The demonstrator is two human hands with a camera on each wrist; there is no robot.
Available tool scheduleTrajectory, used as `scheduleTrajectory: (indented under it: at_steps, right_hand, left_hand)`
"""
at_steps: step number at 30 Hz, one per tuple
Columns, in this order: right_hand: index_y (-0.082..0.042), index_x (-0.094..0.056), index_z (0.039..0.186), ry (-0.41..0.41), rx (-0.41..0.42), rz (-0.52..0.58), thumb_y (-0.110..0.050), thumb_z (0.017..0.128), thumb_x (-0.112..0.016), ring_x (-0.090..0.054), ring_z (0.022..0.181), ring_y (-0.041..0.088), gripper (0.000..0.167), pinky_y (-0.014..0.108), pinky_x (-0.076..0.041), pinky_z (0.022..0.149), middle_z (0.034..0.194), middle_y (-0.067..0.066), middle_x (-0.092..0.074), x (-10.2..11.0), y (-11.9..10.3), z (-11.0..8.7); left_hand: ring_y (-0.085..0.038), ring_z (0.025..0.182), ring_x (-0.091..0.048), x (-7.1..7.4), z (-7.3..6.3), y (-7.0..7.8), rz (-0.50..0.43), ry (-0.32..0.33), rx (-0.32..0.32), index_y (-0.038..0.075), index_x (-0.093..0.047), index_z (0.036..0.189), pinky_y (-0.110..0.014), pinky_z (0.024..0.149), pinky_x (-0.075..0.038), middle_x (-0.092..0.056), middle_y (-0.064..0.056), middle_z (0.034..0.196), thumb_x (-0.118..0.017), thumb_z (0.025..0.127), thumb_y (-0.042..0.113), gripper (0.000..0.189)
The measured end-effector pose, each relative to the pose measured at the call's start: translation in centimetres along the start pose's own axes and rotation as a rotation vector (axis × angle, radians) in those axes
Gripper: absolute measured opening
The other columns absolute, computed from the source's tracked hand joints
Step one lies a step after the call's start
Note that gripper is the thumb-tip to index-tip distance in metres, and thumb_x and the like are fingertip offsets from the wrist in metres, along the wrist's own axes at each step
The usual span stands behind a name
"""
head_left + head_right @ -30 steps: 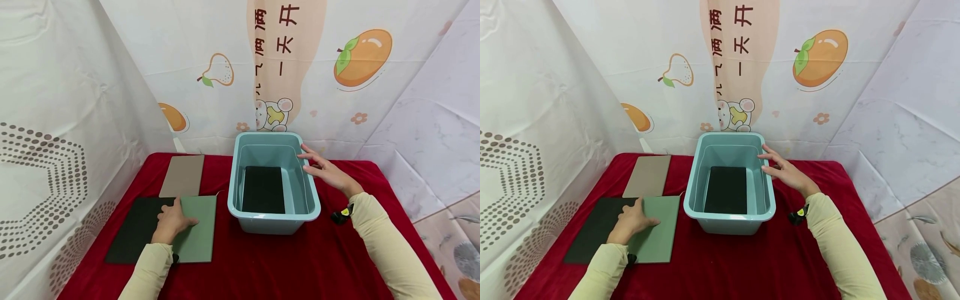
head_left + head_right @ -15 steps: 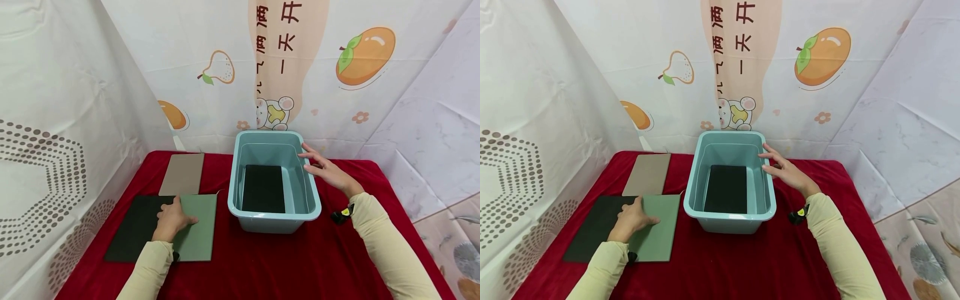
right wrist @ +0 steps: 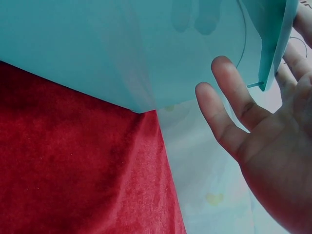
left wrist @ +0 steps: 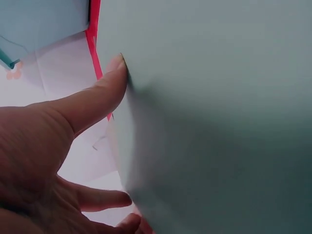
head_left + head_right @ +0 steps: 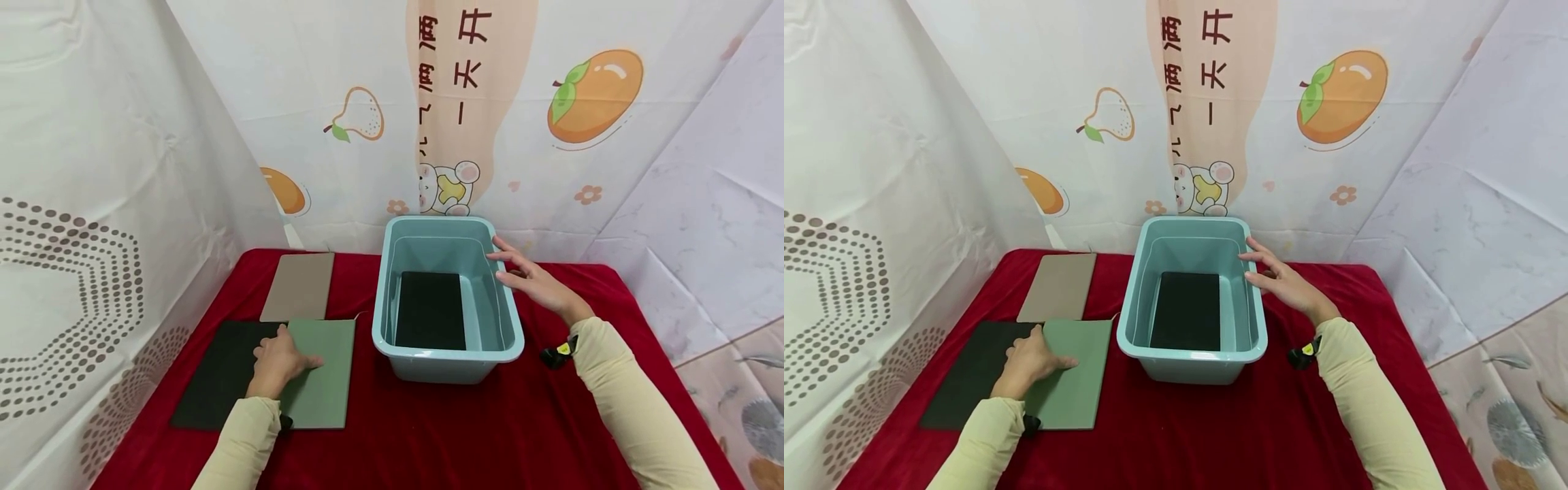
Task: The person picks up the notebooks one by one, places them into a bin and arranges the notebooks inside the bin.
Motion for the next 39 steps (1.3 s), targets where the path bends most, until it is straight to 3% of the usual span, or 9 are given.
scheduleTrajectory:
  at_steps: [4,10,12,19,23,27,33,39]
  right_hand:
    - [-0.018,-0.039,0.157,-0.008,-0.001,-0.006,-0.035,0.103,-0.057,-0.014,0.157,0.038,0.060,0.065,-0.040,0.113,0.173,-0.014,-0.005,-0.13,-0.03,-0.08]
    - [-0.019,-0.038,0.158,0.000,0.005,-0.011,-0.036,0.103,-0.057,-0.016,0.157,0.038,0.060,0.066,-0.039,0.113,0.173,-0.013,-0.005,0.02,-0.01,-0.11]
    - [-0.020,-0.039,0.158,-0.001,0.009,-0.013,-0.036,0.103,-0.057,-0.015,0.157,0.037,0.059,0.066,-0.039,0.113,0.173,-0.013,-0.005,0.09,0.01,-0.11]
    - [-0.017,-0.040,0.157,0.004,0.022,-0.005,-0.032,0.103,-0.057,-0.012,0.157,0.041,0.058,0.068,-0.039,0.112,0.174,-0.007,-0.004,0.03,0.01,-0.31]
    - [-0.017,-0.040,0.156,0.000,0.019,-0.005,-0.033,0.103,-0.057,-0.013,0.157,0.041,0.058,0.067,-0.041,0.111,0.175,-0.006,-0.004,-0.05,-0.16,-0.30]
    - [-0.016,-0.039,0.157,-0.001,0.011,-0.018,-0.035,0.104,-0.056,-0.015,0.157,0.041,0.059,0.064,-0.044,0.110,0.175,-0.006,-0.004,0.02,-0.43,-0.20]
    - [-0.014,-0.039,0.157,0.004,0.007,-0.013,-0.034,0.104,-0.056,-0.015,0.157,0.041,0.059,0.065,-0.043,0.111,0.175,-0.006,-0.004,0.13,-0.53,-0.26]
    - [-0.015,-0.040,0.155,-0.004,0.026,0.012,-0.031,0.104,-0.056,-0.012,0.158,0.041,0.057,0.068,-0.041,0.110,0.175,-0.006,-0.003,-0.17,-0.43,-0.27]
  left_hand:
    - [-0.063,0.126,-0.038,0.01,-0.06,-0.28,0.017,0.031,0.000,-0.014,-0.030,0.148,-0.067,0.091,-0.047,-0.039,-0.047,0.131,-0.087,0.078,0.045,0.108]
    - [-0.057,0.114,-0.041,0.23,-0.12,0.05,-0.008,0.097,-0.038,-0.013,-0.040,0.127,-0.061,0.082,-0.045,-0.042,-0.036,0.113,-0.091,0.074,0.043,0.092]
    - [-0.054,0.111,-0.041,0.19,-0.10,0.13,-0.047,0.101,-0.042,-0.012,-0.038,0.127,-0.058,0.082,-0.045,-0.039,-0.035,0.115,-0.092,0.073,0.041,0.092]
    - [-0.038,0.076,-0.054,-0.44,-0.15,-0.26,-0.180,0.046,-0.033,-0.009,-0.023,0.140,-0.043,0.069,-0.047,-0.023,-0.038,0.135,-0.089,0.079,0.034,0.101]
    - [-0.047,0.096,-0.059,-0.49,-0.21,-0.34,-0.181,0.044,-0.052,-0.009,-0.019,0.145,-0.049,0.079,-0.050,-0.030,-0.042,0.140,-0.089,0.079,0.035,0.105]
    - [-0.054,0.125,-0.050,-0.46,-0.17,-0.25,-0.167,0.060,-0.094,-0.010,-0.015,0.150,-0.059,0.096,-0.048,-0.039,-0.041,0.146,-0.088,0.081,0.035,0.110]
    - [-0.054,0.135,-0.043,-0.40,-0.21,-0.16,-0.156,0.079,-0.130,-0.007,-0.012,0.156,-0.068,0.105,-0.040,-0.033,-0.034,0.154,-0.086,0.082,0.036,0.114]
    - [-0.054,0.144,-0.033,-0.55,-0.49,-0.43,-0.157,0.050,-0.161,-0.005,-0.005,0.159,-0.069,0.110,-0.036,-0.021,-0.032,0.161,-0.081,0.088,0.034,0.111]
Point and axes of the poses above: each hand's wrist, its own z-axis towards the middle knuckle, its own x-axis out of the back of the hand, y = z × x, the point moved 7 cm from there along z, towards the middle knuckle
